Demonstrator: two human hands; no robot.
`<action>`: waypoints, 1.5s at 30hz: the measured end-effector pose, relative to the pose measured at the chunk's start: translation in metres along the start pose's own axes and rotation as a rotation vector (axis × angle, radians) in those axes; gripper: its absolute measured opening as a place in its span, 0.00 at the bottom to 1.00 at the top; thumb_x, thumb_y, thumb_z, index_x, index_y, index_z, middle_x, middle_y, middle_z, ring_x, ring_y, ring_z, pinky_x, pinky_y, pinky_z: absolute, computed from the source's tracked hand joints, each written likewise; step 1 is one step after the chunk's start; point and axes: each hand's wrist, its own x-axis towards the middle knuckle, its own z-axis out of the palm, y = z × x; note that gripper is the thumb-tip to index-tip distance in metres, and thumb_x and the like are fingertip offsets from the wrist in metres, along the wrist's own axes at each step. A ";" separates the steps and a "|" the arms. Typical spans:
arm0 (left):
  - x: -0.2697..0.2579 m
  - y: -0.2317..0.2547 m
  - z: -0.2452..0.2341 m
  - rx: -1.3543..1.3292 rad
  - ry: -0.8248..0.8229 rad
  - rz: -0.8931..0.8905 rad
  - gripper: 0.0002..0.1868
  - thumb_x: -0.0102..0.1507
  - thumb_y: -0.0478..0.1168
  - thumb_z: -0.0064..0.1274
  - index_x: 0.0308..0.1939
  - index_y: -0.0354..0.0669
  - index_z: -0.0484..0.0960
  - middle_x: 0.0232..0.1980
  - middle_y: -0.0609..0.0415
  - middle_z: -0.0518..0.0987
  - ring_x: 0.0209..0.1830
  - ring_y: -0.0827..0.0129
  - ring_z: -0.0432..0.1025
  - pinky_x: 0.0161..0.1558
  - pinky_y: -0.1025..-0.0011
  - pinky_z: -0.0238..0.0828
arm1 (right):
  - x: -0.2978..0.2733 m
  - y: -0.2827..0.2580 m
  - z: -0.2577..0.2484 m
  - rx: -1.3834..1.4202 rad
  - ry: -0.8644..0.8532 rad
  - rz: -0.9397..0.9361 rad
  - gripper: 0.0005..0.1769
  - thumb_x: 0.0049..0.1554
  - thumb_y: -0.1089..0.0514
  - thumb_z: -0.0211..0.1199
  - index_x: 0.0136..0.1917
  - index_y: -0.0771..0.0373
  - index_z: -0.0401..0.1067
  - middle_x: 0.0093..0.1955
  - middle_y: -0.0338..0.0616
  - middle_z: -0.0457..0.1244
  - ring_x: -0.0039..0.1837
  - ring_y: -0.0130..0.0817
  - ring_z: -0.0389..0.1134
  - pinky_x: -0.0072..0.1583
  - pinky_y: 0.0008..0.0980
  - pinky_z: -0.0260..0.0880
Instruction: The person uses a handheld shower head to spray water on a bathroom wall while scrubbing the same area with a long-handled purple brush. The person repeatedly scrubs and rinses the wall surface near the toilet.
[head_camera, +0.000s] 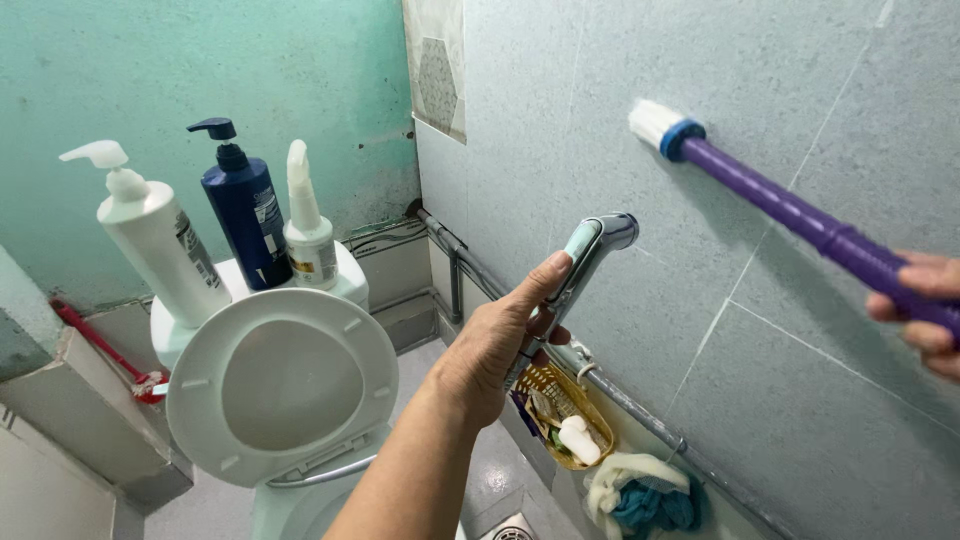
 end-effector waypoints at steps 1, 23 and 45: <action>0.000 0.000 -0.001 -0.007 0.001 -0.008 0.48 0.47 0.77 0.53 0.44 0.32 0.84 0.38 0.38 0.79 0.46 0.50 0.73 0.51 0.42 0.64 | 0.001 0.013 0.005 0.013 0.073 0.119 0.41 0.67 0.46 0.59 0.83 0.54 0.39 0.46 0.53 0.66 0.31 0.32 0.65 0.24 0.36 0.69; 0.031 0.000 0.008 0.078 -0.092 -0.068 0.46 0.48 0.77 0.53 0.43 0.34 0.84 0.37 0.40 0.80 0.43 0.54 0.72 0.48 0.54 0.65 | -0.017 0.032 0.155 -0.110 0.379 0.753 0.37 0.62 0.57 0.61 0.80 0.59 0.49 0.46 0.58 0.68 0.33 0.33 0.62 0.28 0.31 0.65; 0.029 -0.010 0.014 0.162 -0.118 -0.116 0.46 0.47 0.78 0.51 0.38 0.36 0.86 0.38 0.40 0.80 0.48 0.51 0.73 0.55 0.44 0.61 | -0.027 0.038 0.183 -0.129 0.437 0.893 0.29 0.64 0.59 0.58 0.76 0.62 0.58 0.41 0.58 0.69 0.31 0.32 0.63 0.27 0.28 0.62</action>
